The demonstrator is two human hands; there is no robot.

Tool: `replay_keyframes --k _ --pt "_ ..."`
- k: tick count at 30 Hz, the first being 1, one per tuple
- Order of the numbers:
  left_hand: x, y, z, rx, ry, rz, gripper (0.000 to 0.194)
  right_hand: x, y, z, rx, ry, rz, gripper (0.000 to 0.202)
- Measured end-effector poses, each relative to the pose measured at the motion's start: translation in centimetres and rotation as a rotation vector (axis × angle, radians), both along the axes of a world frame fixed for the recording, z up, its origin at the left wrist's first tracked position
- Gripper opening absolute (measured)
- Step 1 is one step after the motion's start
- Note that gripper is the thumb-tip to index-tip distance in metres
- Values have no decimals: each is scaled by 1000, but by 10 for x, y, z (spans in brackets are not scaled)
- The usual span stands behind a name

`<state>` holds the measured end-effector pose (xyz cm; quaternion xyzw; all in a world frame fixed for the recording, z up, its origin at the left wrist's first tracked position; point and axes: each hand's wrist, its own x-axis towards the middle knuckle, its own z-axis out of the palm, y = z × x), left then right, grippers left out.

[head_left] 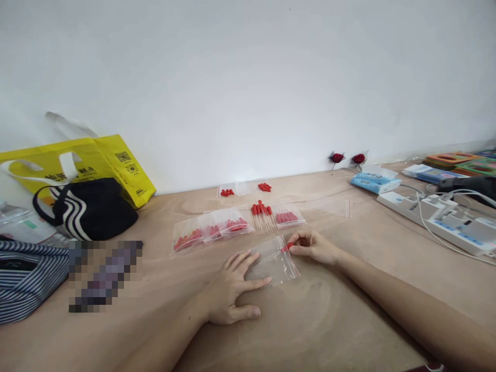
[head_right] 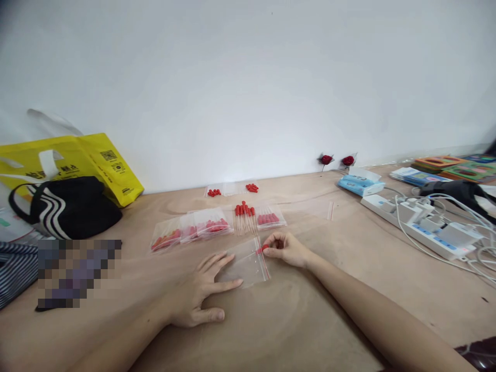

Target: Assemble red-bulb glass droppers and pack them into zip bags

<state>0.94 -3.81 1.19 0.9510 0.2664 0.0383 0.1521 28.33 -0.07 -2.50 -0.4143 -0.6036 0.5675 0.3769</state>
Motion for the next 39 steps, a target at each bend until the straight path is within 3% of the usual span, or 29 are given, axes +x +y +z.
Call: replay_keyframes --k 6,10,14,16,19,21,24,26,31,35,39 --pt "1 0 2 4 -4 -6 54 -6 4 1 365 -129 86 26" --pt "1 0 2 -1 -24 -8 54 -15 4 1 471 -266 158 25" --pt "2 1 0 -13 -9 -5 55 -21 1 2 573 -494 134 19" --pt "2 1 0 -7 2 -4 55 -20 1 1 606 -507 121 18" --pt "0 -2 -1 38 -16 15 57 -14 10 -2 555 -374 93 20" --pt "-4 -4 -2 66 -49 29 57 -10 20 -3 480 -318 -19 22" --pt "-11 -6 -4 59 -76 57 54 -9 42 1 422 -388 -250 20" --pt "-15 -5 -5 33 -77 74 52 -16 58 6 419 -474 -333 18" --pt "-16 -4 -3 -26 -50 89 50 -48 104 18 421 -569 -437 21" --pt "-14 -4 3 -46 -1 66 54 -69 135 15 387 -589 -531 33" --pt "-14 -4 8 -73 39 62 57 -80 150 10 339 -553 -557 19"
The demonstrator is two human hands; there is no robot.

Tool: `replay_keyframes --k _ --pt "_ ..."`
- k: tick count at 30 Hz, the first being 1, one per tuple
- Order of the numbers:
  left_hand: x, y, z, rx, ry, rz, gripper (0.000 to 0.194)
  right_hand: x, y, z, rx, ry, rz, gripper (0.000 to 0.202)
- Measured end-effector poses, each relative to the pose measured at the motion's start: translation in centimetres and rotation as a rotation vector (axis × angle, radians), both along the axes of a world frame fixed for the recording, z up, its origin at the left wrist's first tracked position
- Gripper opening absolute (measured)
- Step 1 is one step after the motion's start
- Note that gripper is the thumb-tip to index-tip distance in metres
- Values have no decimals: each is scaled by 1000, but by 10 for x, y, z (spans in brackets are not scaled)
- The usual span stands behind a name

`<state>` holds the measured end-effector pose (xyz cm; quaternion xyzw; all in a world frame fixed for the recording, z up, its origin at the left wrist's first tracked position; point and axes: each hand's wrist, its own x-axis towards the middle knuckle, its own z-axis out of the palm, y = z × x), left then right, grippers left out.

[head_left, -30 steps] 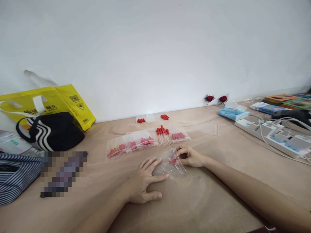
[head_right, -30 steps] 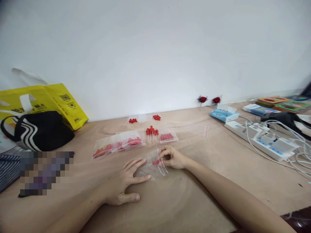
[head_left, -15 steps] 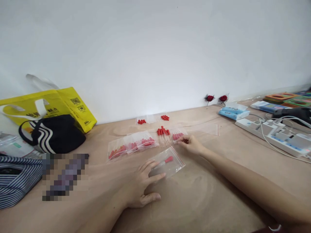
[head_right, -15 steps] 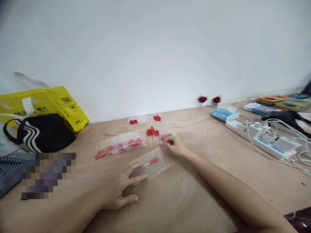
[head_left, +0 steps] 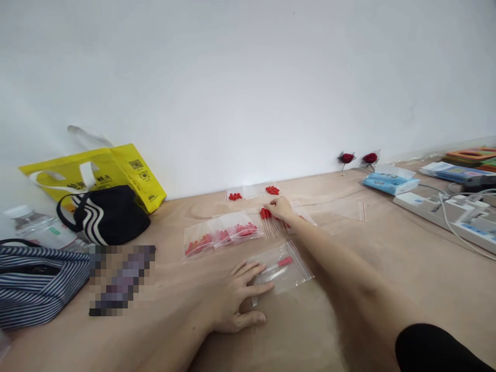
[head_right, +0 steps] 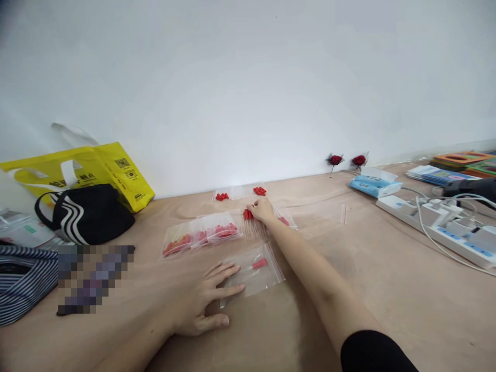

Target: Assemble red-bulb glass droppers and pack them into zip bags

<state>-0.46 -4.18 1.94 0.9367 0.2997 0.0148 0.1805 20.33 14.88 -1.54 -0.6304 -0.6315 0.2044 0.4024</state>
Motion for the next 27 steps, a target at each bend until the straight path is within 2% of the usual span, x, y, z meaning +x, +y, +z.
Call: replay_keyframes --k 4,6,9,12,14,16,19,23,27 --pt "1 0 1 -11 -28 17 64 -2 0 2 -23 113 0 19" --pt "1 0 0 -2 -25 17 61 3 -4 7 -30 196 10 22" --pt "1 0 -1 19 1 9 53 21 -18 16 -24 338 41 26" --pt "0 0 -4 39 -11 2 51 49 -44 20 -4 466 42 27" --pt "-1 0 -6 47 -33 7 50 68 -67 16 19 559 41 28" --pt "-1 1 -8 49 -52 12 49 83 -90 9 48 780 62 30" --pt "-1 1 -8 50 -67 10 48 94 -116 -4 27 928 39 35" --pt "0 1 -6 61 -54 9 48 91 -128 -10 -21 1019 -12 34" --pt "0 1 -5 41 -29 20 48 80 -130 -8 -96 1106 20 29"
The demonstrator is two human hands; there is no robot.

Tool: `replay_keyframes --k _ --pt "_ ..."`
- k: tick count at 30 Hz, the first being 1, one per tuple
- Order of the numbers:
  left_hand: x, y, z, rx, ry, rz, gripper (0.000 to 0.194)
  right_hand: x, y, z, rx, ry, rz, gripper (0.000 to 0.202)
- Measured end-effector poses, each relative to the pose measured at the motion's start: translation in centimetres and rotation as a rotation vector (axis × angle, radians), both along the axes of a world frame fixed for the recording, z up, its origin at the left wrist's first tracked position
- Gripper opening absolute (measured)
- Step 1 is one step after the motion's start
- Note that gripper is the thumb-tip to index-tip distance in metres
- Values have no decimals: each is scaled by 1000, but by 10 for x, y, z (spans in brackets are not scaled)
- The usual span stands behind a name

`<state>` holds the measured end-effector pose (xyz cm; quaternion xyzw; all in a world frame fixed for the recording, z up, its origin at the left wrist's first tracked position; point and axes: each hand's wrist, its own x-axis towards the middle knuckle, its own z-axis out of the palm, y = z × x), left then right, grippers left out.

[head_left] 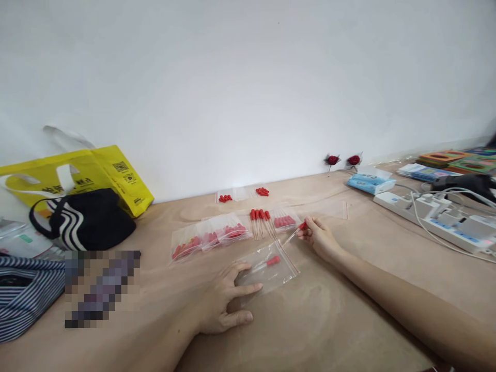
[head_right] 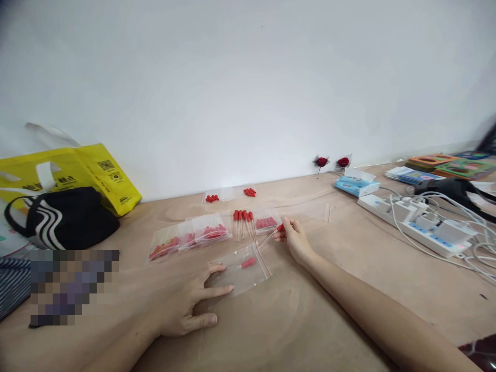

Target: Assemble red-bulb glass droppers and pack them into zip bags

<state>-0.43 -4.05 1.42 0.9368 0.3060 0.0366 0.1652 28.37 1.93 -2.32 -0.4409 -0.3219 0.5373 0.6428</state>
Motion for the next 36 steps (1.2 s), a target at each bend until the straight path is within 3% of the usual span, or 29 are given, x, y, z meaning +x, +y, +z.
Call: replay_keyframes --k 8,21,32,36 --pt "1 0 3 -39 -7 9 48 -8 -9 -1 -24 23 196 24" --pt "-1 2 -2 -36 -18 -2 50 38 1 0 72 -177 -7 27" --pt "-1 2 -3 -31 -34 -7 49 1 -14 -2 12 -116 113 29" --pt "-1 3 -4 -17 -45 -20 49 -6 -20 -1 13 -148 257 32"
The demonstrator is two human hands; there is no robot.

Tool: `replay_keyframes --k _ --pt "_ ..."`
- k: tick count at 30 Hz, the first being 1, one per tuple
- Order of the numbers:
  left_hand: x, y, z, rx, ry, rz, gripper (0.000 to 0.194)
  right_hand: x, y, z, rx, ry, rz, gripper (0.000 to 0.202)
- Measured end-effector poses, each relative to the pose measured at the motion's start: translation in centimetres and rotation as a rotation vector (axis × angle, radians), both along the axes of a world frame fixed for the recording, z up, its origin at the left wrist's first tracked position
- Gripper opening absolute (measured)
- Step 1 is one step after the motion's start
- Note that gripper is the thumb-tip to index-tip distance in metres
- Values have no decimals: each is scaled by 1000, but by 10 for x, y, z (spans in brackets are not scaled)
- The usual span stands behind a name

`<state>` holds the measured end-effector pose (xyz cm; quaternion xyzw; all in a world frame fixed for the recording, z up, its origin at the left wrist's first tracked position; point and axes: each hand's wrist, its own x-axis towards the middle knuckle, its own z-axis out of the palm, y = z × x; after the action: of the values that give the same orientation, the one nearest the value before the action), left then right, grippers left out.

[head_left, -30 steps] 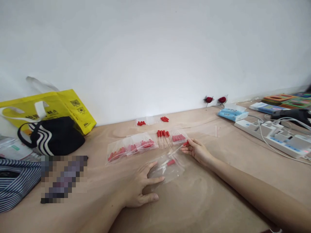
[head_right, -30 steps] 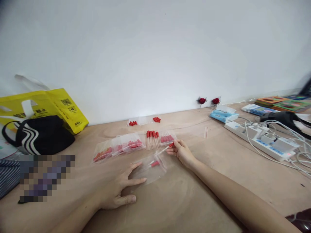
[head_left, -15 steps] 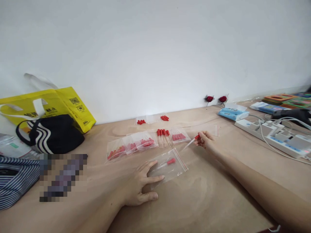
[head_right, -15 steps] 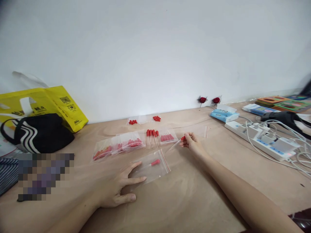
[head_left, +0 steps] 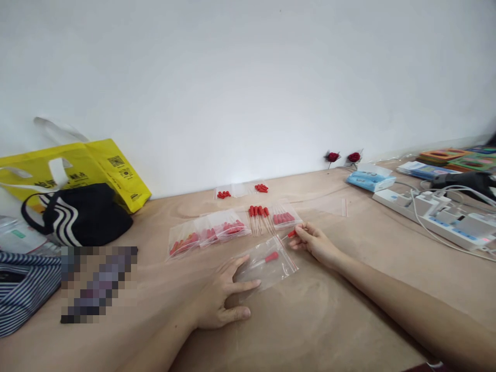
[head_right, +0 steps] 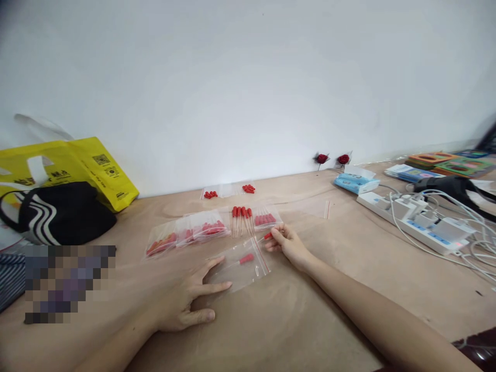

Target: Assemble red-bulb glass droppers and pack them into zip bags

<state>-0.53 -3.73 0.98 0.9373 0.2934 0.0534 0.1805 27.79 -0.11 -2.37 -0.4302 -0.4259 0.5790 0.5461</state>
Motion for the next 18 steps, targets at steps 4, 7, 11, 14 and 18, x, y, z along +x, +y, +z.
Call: replay_keyframes --k 4,7,11,14,18 --pt "1 -1 3 -6 -10 4 49 -3 -2 2 33 -208 201 33" --pt "2 -2 4 -14 -3 7 49 -6 0 2 61 -283 333 32" --pt "2 -2 3 -9 0 1 50 -9 7 1 215 -238 439 25" --pt "2 -2 3 3 -7 -1 51 -10 11 -1 306 -304 488 20" --pt "3 -3 6 8 3 -3 51 -11 15 -3 329 -480 399 22"
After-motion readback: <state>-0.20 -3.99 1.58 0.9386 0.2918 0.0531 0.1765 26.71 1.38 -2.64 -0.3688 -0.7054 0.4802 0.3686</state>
